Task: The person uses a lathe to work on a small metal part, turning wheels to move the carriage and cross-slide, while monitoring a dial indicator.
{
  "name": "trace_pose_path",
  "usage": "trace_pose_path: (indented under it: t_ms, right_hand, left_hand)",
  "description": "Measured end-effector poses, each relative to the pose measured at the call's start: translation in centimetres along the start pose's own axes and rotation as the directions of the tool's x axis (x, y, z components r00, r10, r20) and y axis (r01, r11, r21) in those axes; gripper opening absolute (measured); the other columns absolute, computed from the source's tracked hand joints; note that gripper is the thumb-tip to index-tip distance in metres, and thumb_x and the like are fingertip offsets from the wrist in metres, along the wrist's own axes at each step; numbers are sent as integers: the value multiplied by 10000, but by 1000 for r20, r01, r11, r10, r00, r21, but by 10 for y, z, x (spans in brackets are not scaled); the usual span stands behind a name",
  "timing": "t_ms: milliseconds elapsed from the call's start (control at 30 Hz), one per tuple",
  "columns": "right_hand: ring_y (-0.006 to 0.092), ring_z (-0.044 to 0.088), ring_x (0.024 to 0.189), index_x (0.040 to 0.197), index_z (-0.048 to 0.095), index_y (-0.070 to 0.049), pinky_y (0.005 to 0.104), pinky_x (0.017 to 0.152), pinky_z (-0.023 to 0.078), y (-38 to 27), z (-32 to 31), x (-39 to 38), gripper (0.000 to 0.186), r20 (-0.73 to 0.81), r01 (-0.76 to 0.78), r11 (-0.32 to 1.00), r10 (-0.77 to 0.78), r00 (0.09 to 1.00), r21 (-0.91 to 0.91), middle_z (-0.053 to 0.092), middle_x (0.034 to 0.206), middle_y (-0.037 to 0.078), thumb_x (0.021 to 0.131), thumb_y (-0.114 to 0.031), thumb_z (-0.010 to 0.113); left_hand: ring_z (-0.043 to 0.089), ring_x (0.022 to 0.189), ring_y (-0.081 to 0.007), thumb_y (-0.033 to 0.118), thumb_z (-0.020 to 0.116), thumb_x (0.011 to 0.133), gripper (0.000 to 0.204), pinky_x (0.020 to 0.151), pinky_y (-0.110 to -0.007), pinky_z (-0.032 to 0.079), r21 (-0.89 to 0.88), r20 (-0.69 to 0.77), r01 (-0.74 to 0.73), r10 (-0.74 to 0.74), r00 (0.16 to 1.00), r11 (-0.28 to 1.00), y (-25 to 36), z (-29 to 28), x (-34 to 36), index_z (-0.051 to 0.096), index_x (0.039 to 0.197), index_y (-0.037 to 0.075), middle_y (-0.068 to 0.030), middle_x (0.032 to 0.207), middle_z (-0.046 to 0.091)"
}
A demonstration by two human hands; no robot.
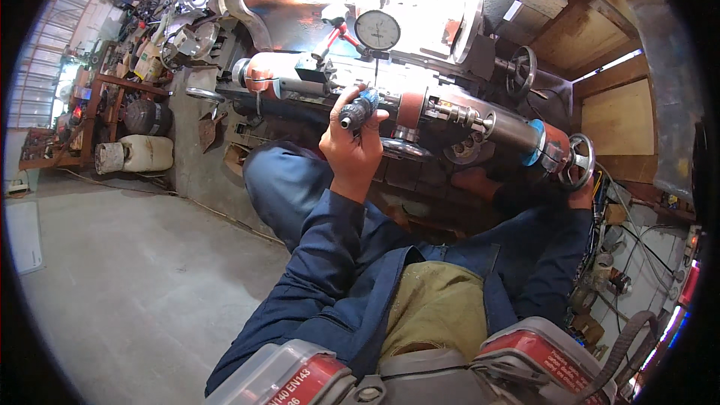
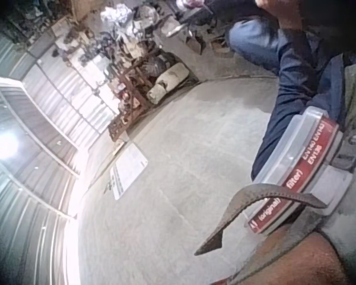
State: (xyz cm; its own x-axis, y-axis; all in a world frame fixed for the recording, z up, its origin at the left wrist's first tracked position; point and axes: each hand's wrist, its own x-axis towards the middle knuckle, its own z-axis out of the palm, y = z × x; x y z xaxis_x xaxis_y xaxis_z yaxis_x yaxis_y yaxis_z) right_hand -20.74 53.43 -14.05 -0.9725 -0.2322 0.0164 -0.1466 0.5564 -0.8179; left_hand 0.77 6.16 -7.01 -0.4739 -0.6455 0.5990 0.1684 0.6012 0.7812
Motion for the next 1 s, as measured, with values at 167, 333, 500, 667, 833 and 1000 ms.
trace_pose_path:
  t_ms: [167, 333, 500, 667, 833, 1000]
  right_hand:
    - [199, 635, 930, 1125, 629, 0, 332, 816, 486, 2, 0, 1, 333, -2, 1, 1000, -1, 1000, 2, 683, 1034, 80, 947, -281, 612]
    - [204, 638, 927, 1129, 627, -3, 333, 813, 488, 7, 1, 3, 346, 6, 4, 1000, -4, 1000, -1, 683, 1034, 78, 941, -293, 623]
    - [209, 641, 923, 1133, 625, -6, 333, 810, 489, 15, -1, 1, 359, 11, 11, 1000, -11, 1000, -13, 683, 1033, 75, 935, -305, 634]
    - [213, 643, 920, 1136, 623, -9, 334, 807, 491, 22, -1, 4, 372, 20, 27, 999, -27, 999, -21, 682, 1033, 73, 928, -317, 644]
    - [218, 646, 916, 1140, 621, -12, 334, 804, 493, 61, -29, -14, 386, 62, 43, 998, -40, 997, -46, 682, 1032, 71, 922, -329, 655]
    - [195, 621, 972, 1154, 611, -15, 304, 872, 469, -68, -58, -42, 308, 240, -65, 993, 88, 967, -102, 665, 1066, 76, 942, -237, 636]
  left_hand:
    - [712, 929, -267, 170, 744, 852, 397, 775, -320, 556, 49, 16, -11, 10, 1000, 999, 1, -2, 1, 573, 1169, 3, -155, 1053, 701]
    - [722, 878, -252, 179, 743, 853, 389, 741, -326, 562, -96, -161, -158, 141, 977, 983, 1, 4, 3, 577, 1165, 17, -137, 1005, 712]
    - [726, 868, -253, 161, 731, 860, 383, 710, -324, 565, 98, 73, 43, -51, 996, 994, 8, -4, 1, 566, 1171, 9, -137, 992, 716]
    - [699, 969, -274, 182, 748, 854, 429, 811, -333, 549, -18, -108, -97, 95, 990, 995, 2, -5, 5, 547, 1188, 4, -167, 1056, 697]
    - [666, 1029, -250, 198, 766, 842, 458, 872, -344, 531, -118, -163, -32, 13, 987, 993, 4, -5, 4, 543, 1190, 1, -176, 1100, 681]
    - [670, 1016, -247, 212, 766, 843, 470, 868, -343, 533, -98, -166, -34, 18, 986, 995, 4, -9, 4, 539, 1197, 0, -176, 1096, 682]
